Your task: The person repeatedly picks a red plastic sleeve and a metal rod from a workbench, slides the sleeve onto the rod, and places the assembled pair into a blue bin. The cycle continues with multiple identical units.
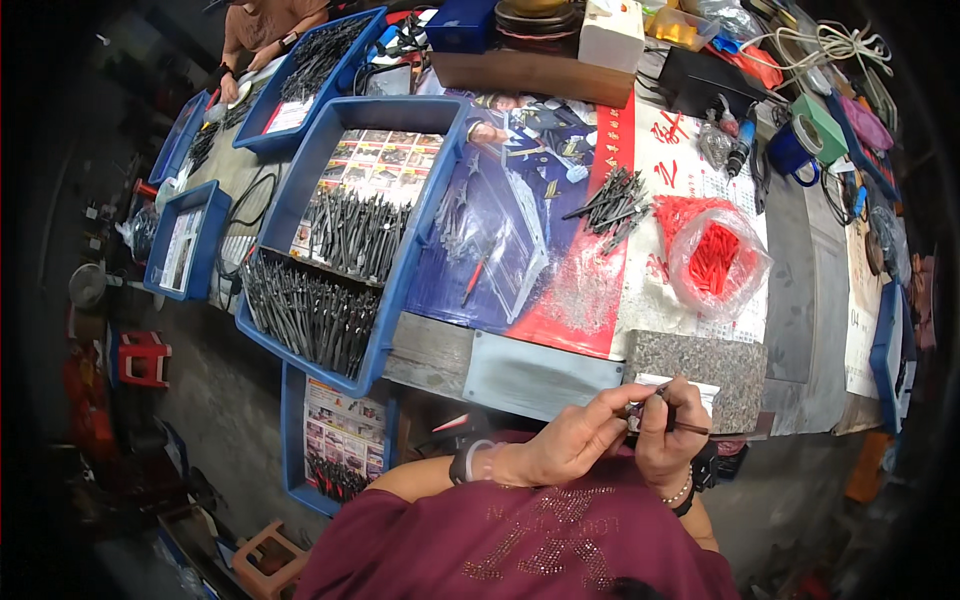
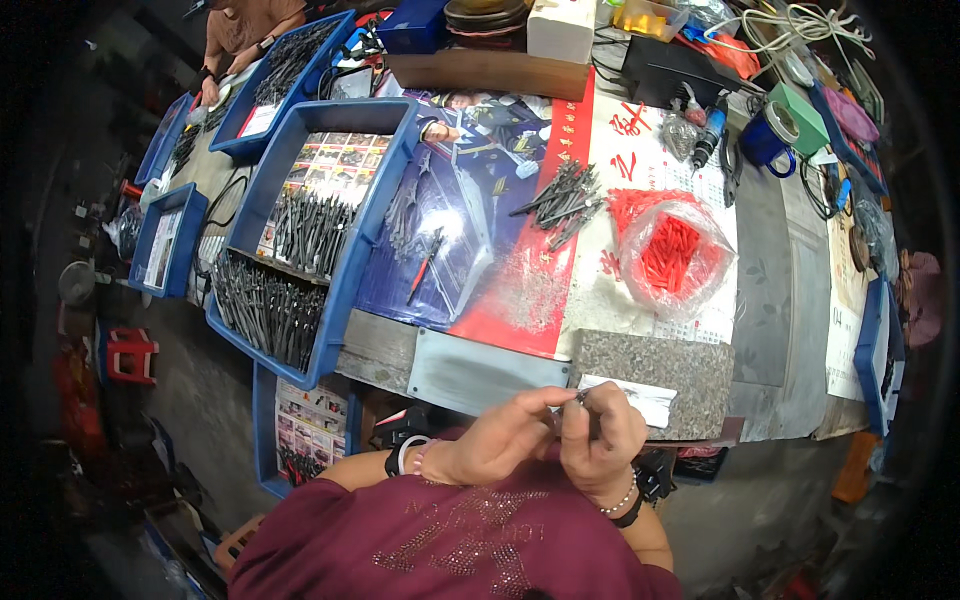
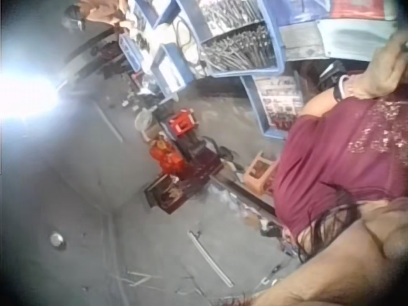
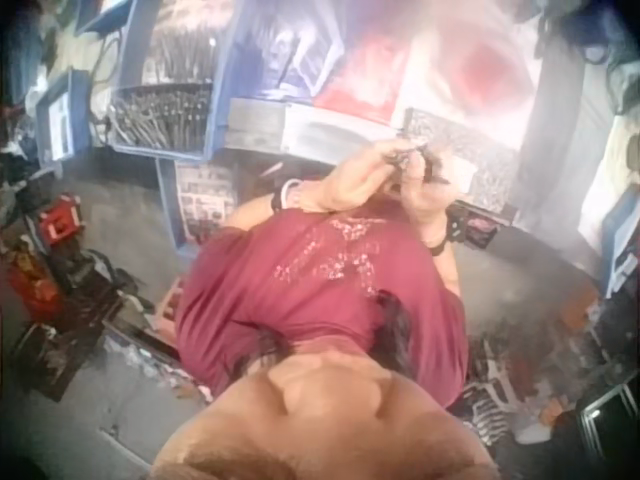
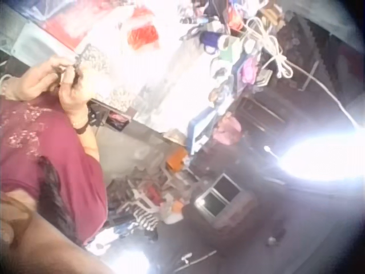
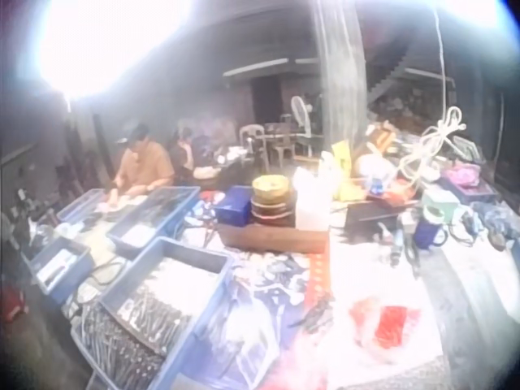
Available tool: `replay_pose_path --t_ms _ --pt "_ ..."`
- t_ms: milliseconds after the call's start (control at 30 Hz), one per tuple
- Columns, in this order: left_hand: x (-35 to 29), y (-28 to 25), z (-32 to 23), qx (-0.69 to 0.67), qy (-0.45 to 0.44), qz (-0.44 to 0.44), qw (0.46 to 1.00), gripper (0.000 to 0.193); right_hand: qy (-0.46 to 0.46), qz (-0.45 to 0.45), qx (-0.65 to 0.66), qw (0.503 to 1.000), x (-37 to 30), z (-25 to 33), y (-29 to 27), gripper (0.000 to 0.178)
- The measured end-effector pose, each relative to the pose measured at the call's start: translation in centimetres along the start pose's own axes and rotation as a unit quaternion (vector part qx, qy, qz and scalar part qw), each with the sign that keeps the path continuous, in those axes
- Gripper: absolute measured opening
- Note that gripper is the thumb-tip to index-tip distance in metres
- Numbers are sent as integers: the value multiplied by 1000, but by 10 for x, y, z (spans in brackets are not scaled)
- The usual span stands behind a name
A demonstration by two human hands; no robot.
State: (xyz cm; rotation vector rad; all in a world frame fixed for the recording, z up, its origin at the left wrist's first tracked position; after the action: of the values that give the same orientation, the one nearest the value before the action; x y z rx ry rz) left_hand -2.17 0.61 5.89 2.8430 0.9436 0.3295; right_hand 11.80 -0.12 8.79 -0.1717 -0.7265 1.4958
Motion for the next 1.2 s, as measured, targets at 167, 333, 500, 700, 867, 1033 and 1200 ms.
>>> replay_pose_path --t_ms 167,333,500,700,867,1033,1200 --pt "0 -9 -2 12 34 -34 999 43 91 28 20 995 10 4 12 16" --pt "-8 -38 -5 44 -34 -112 992 40 192 133 282 930 18 -7 11 28" --pt "-22 -122 -13 277 -102 -316 901 24 185 187 221 939 15 -12 7 23" --pt "-21 -188 9 482 -160 -385 771 16 143 273 113 945 8 -9 7 11" --pt "-19 -189 27 529 -189 -362 744 22 120 284 102 946 7 -11 -4 12" --pt "-8 -172 16 606 -203 -343 689 27 127 304 76 941 0 -19 -12 12" --pt "21 -145 -1 687 -183 -310 631 26 132 278 107 945 -9 -24 -15 11"
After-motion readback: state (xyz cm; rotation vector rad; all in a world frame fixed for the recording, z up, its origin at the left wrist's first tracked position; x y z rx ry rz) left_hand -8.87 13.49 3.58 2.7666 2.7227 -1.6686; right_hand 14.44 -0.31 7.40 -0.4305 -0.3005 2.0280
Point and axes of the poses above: each hand's wrist, its own x-axis towards the middle knuckle, its own y-axis out of the palm, z = x × y, the point moved 3 cm from there along x, towards the middle knuckle, and after that the axes turned 15 degrees about z, right-handed, at the moved point
